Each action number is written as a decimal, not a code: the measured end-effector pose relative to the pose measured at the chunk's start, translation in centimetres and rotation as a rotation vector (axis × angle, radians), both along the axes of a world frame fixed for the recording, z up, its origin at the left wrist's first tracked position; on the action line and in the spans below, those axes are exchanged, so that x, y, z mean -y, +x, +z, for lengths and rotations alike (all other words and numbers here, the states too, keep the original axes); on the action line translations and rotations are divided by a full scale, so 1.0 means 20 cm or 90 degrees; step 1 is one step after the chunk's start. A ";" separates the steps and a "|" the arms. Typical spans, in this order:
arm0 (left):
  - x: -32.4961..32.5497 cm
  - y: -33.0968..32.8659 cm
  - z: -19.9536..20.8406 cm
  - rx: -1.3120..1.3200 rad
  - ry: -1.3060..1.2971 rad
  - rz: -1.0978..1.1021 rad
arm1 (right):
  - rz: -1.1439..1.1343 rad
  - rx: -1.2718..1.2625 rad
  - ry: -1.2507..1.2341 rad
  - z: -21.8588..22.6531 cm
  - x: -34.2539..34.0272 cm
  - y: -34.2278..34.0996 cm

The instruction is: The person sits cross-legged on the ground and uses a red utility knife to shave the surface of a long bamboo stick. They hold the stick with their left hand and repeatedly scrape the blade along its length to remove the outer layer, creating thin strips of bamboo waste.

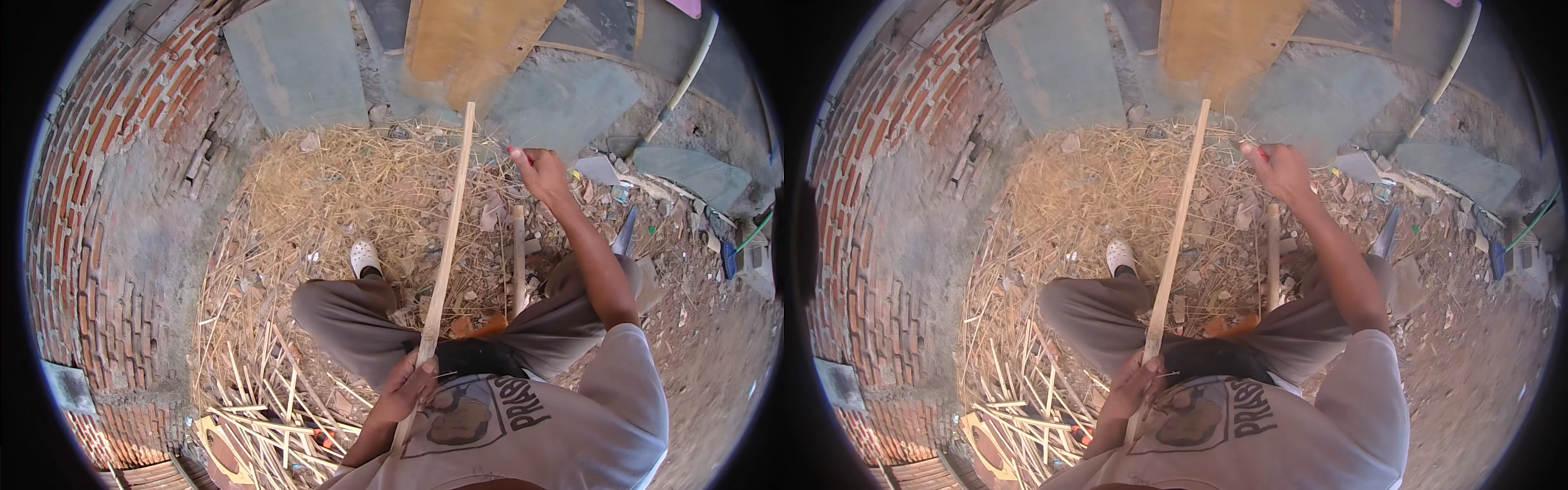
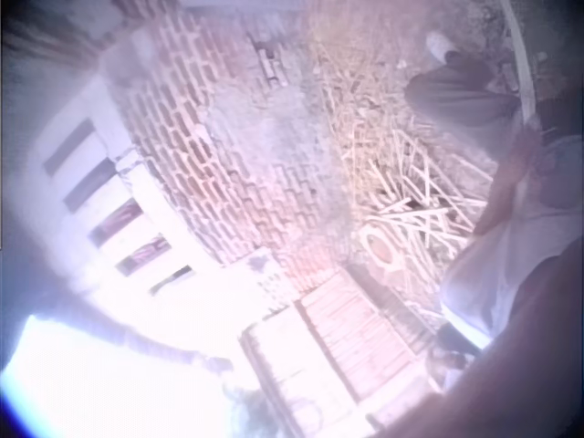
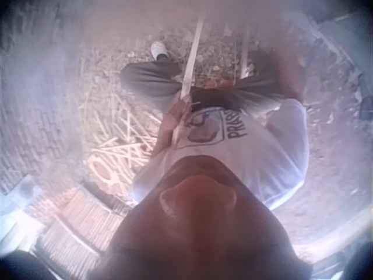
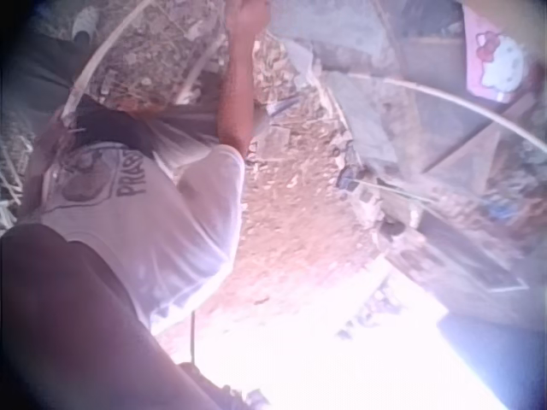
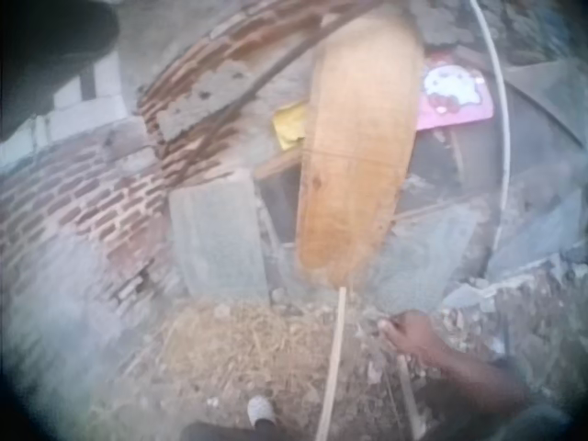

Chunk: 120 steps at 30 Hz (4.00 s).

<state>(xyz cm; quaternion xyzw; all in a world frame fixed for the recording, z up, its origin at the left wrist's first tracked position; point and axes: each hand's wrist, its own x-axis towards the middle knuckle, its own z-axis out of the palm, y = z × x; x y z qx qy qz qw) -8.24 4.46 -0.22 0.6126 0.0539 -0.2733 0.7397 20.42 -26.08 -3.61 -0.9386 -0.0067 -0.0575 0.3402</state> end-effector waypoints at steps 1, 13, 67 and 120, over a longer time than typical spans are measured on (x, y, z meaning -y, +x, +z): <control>0.00 0.04 -0.04 0.019 0.001 0.020 | 0.159 0.142 -0.091 -0.08 -0.12 -0.20; 0.12 0.24 0.05 0.049 0.026 0.020 | 0.289 0.247 -0.051 -0.05 -0.31 -0.37; 0.20 0.14 0.06 0.083 0.058 -0.045 | -0.002 0.056 -0.080 -0.08 -0.02 -0.05; 0.05 -0.08 -0.03 -0.098 -0.155 -0.091 | -0.248 0.013 0.086 -0.24 0.41 0.36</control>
